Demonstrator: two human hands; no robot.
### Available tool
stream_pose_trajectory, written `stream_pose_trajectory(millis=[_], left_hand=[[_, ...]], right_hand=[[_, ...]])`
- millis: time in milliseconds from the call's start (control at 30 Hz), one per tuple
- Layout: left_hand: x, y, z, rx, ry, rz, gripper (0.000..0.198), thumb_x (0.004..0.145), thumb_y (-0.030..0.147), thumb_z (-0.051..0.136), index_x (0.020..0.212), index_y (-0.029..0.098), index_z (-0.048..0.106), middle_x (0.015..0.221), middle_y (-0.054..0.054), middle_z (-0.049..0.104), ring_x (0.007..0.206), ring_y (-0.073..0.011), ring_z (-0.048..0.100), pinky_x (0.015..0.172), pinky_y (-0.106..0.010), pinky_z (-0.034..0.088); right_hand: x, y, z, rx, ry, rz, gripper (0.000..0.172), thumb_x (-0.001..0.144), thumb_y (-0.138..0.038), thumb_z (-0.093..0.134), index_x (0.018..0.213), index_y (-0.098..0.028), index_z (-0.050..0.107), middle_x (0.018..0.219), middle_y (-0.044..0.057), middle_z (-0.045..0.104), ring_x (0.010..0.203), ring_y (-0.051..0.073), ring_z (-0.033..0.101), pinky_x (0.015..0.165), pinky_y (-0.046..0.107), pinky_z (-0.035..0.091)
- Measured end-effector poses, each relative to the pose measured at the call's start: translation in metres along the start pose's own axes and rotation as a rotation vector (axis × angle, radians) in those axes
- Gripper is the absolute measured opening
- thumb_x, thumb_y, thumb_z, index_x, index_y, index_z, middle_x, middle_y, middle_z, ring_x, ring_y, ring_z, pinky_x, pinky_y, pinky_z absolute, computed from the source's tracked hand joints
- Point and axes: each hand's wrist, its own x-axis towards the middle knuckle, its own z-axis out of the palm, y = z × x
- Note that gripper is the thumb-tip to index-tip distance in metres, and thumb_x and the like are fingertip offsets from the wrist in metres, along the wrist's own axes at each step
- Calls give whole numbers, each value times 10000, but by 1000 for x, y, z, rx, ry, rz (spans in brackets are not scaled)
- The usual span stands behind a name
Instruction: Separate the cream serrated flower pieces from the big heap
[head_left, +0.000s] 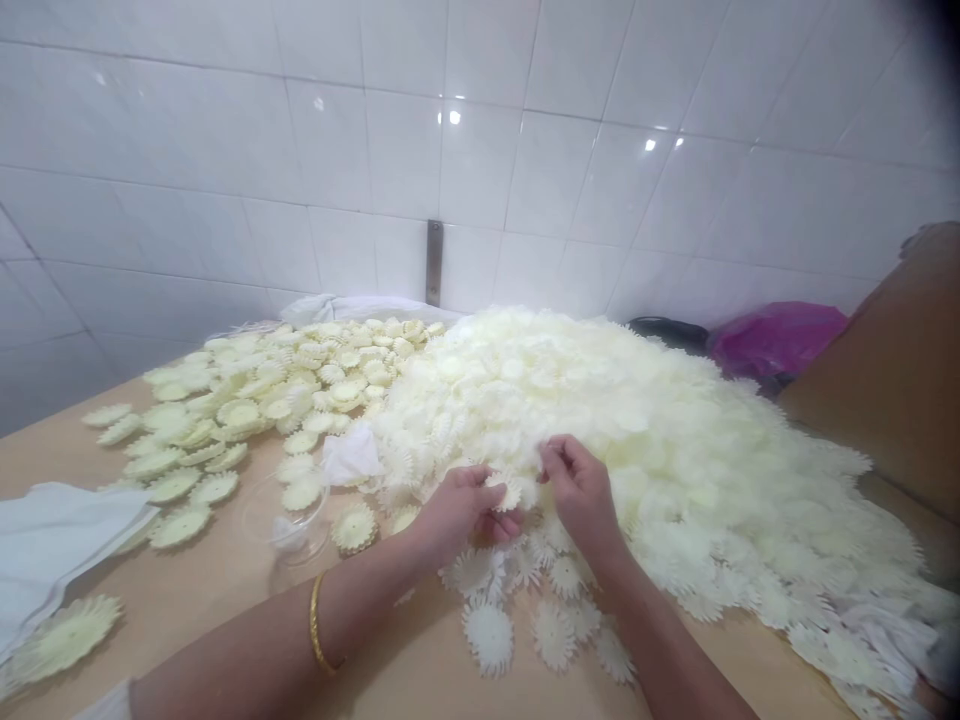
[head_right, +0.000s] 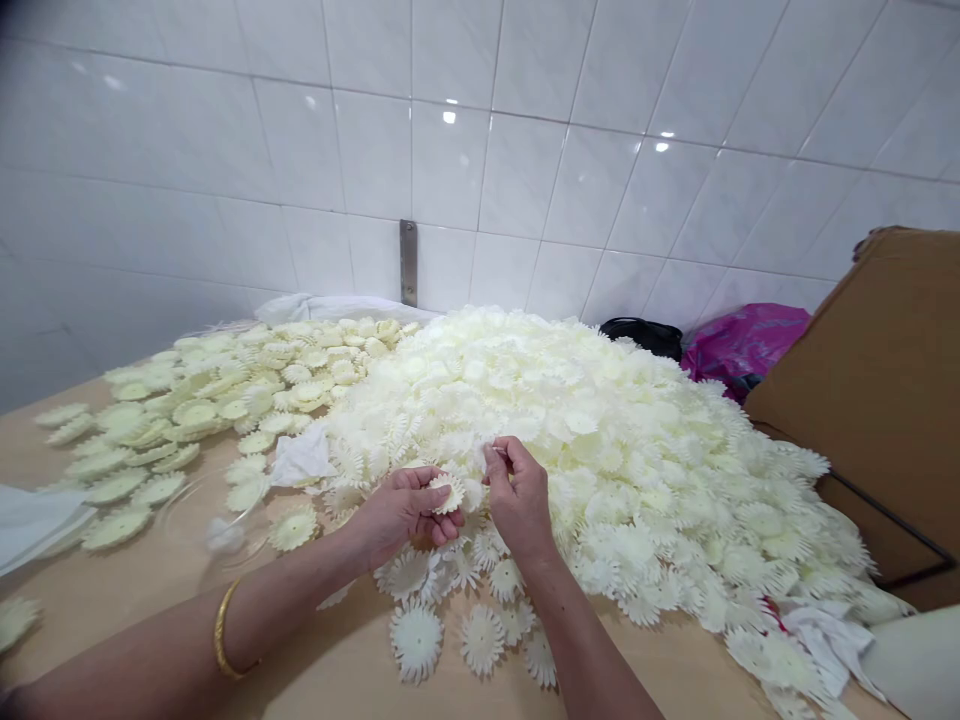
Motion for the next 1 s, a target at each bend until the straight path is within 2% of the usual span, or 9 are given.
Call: stream_pose_trajectory(millis=[233, 400, 500, 567, 633, 700, 833, 900, 1000], left_hand=[[-6, 4, 7, 60, 84, 31, 316, 628, 408, 659, 695, 161, 473, 477, -27, 583, 353, -95, 503, 354, -172, 348], [-5, 7, 7, 81, 155, 53, 362, 611, 450, 652, 637, 187, 405, 407, 57, 443, 304, -82, 440, 299, -160, 246], [-3, 7, 4, 99, 209, 82, 411, 591, 489, 655, 618, 191, 374, 445, 73, 391, 331, -75, 451, 303, -158, 232], [-1, 6, 2, 95, 224, 97, 433, 584, 513, 650, 621, 193, 359, 485, 73, 378, 337, -70, 447, 308, -163, 228], [0, 5, 1, 91, 229, 111, 446, 581, 527, 646, 620, 192, 354, 511, 77, 347, 335, -56, 419, 319, -167, 235], [-1, 4, 1, 88, 225, 125, 460, 578, 535, 647, 600, 186, 347, 512, 82, 305, 344, -36, 365, 339, -169, 260], [-4, 4, 1, 96, 173, 147, 473, 595, 576, 608, 570, 171, 364, 521, 66, 328, 394, -35, 334, 360, -172, 296], [-4, 3, 1, 102, 117, 134, 466, 636, 611, 540, 600, 164, 412, 544, 45, 388, 400, -53, 391, 366, -186, 324], [-2, 2, 0, 47, 24, 120, 443, 692, 600, 482, 675, 158, 457, 570, 21, 457, 430, -99, 503, 436, -239, 415]], right_hand=[[-2, 4, 2, -9, -12, 22, 300, 800, -393, 478, 595, -186, 411, 511, -45, 417, 496, 100, 402, 507, 215, 330], [-3, 5, 3, -36, 27, 56, 338, 808, -413, 469, 566, -182, 421, 508, -36, 425, 496, 104, 413, 504, 220, 341], [-4, 3, 3, -121, 140, -39, 216, 788, -377, 517, 730, -169, 529, 671, 6, 525, 618, 133, 484, 603, 247, 392], [-6, 0, 3, -151, 165, -128, 181, 791, -339, 520, 849, -170, 548, 787, 35, 555, 703, 150, 509, 673, 270, 406], [-9, -5, 4, -129, 87, -186, 165, 796, -329, 518, 843, -175, 552, 788, 38, 558, 717, 155, 513, 685, 277, 411], [-12, -10, 7, -85, -57, -198, 167, 777, -345, 544, 802, -179, 550, 742, 27, 552, 701, 156, 511, 673, 280, 415], [-16, -16, 12, -28, -279, -90, 180, 755, -354, 562, 752, -174, 546, 686, 19, 544, 664, 155, 507, 626, 274, 417], [-16, -17, 12, 6, -321, -46, 171, 765, -334, 542, 717, -170, 542, 672, 18, 549, 648, 150, 509, 612, 264, 413], [-14, -15, 11, 21, -279, -28, 180, 774, -313, 517, 664, -171, 526, 638, 9, 543, 622, 140, 502, 596, 251, 402]])
